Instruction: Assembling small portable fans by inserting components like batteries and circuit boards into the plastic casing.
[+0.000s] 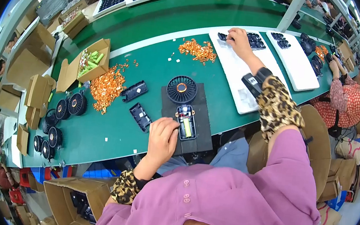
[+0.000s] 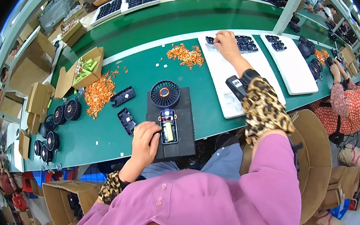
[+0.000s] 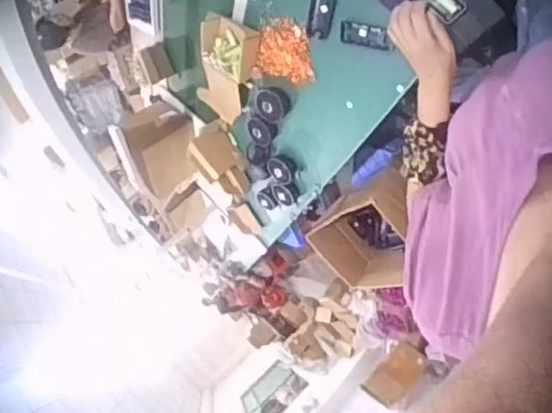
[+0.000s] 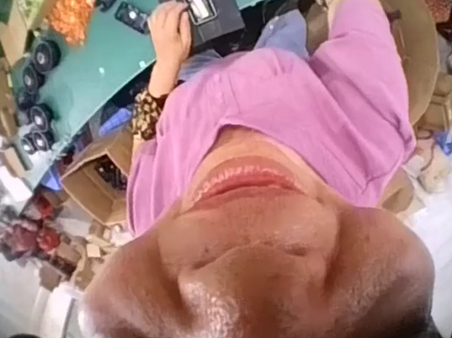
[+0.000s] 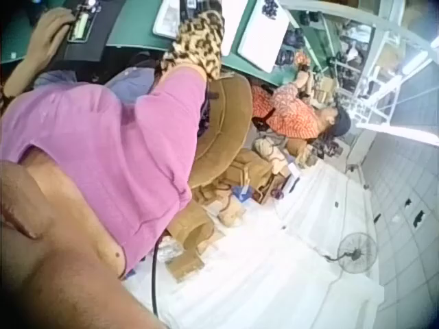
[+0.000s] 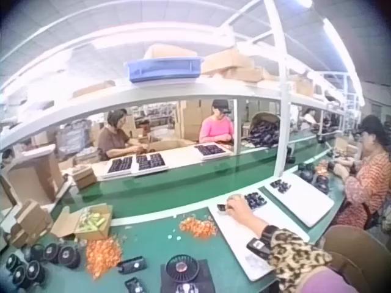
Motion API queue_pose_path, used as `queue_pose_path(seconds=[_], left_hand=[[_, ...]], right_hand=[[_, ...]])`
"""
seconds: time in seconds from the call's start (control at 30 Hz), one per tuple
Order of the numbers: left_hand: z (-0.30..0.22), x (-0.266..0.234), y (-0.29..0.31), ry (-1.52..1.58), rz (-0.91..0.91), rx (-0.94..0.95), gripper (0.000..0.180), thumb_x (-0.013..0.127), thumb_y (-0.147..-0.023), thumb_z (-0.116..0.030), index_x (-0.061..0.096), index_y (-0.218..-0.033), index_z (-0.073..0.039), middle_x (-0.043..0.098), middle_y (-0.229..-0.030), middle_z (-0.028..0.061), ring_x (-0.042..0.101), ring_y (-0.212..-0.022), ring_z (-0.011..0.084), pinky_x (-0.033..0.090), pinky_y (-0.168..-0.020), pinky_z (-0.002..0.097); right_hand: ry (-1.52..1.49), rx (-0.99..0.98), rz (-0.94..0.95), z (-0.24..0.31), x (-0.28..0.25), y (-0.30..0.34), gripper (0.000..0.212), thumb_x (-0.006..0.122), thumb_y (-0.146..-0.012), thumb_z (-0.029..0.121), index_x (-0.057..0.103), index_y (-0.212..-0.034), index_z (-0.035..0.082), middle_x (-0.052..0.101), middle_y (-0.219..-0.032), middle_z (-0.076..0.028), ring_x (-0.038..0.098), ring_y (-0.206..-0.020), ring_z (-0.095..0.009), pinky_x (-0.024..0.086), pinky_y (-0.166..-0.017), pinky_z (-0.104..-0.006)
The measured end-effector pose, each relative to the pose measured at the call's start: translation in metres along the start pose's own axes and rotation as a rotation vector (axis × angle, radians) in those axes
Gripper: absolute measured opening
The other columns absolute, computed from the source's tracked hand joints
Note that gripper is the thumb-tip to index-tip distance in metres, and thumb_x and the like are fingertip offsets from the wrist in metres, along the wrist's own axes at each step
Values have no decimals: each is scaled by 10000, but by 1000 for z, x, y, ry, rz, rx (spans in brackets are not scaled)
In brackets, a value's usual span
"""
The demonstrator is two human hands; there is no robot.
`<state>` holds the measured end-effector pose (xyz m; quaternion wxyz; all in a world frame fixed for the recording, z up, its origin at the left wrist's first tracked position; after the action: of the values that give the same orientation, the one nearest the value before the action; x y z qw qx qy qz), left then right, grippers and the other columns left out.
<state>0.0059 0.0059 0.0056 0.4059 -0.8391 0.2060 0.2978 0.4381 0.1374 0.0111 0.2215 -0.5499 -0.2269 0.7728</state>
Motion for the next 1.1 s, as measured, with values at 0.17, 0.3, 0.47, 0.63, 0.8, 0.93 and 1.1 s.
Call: queue_pose_path(seconds=[0.17,0.3,0.47,0.63,0.8,0.93,1.1], left_hand=[[-8,-25,-19,158,-139,-125,144,612,-837,-43,633,-976,-15,641,-944,125,614,-884,277,481,-787,358],[-1,-29,-50,663,-15,-479,249,587,-924,-189,655,-1086,-12,688,-891,55,615,-728,93,490,-638,235],[-4,-24,-73,657,366,-508,350,656,-869,-324,704,-997,-2,688,-807,55,598,-723,84,487,-650,250],[-3,-15,-73,597,543,-425,211,734,-770,-169,725,-891,4,711,-784,84,644,-713,108,512,-675,255],[-8,-29,-66,919,278,-514,146,732,-791,-91,723,-905,0,694,-805,33,621,-755,85,497,-710,235],[-12,-18,-57,1067,187,-506,171,711,-831,-98,701,-984,-23,679,-847,2,584,-758,38,433,-638,168],[-12,-18,-47,1112,161,-534,151,677,-860,-90,695,-992,-20,676,-880,8,599,-782,64,450,-674,176]], right_hand=[[-277,-310,49,123,-78,51,120,675,-748,7,587,-806,64,553,-1140,-68,445,-1166,-300,353,-988,-406],[-316,-625,175,214,-113,104,177,716,-665,72,597,-795,92,575,-1113,-36,464,-1165,-297,399,-954,-409],[-302,-873,318,259,-122,145,137,682,-678,100,621,-801,102,565,-1161,-21,485,-1154,-267,409,-873,-415],[-256,-931,283,273,-120,155,94,642,-703,127,610,-789,108,573,-1134,-20,486,-1147,-230,403,-929,-392],[-990,69,223,267,-112,175,178,674,-821,65,557,-955,58,558,-1197,-133,528,-1111,-244,426,-938,-351],[-1521,516,493,269,-90,193,218,680,-869,142,521,-989,53,626,-1069,-93,597,-993,-159,472,-872,-296],[-1537,544,574,275,-90,187,283,725,-816,110,510,-993,65,638,-958,-57,640,-921,-157,501,-810,-268]])
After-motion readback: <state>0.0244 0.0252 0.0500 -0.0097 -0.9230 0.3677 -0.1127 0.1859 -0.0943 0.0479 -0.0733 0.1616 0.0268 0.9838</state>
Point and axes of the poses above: each hand's wrist, its own y-axis away from the middle knuckle, its own x-axis out of the palm, z = x × y, the point moved 1 cm from there along -y, towards the middle knuckle
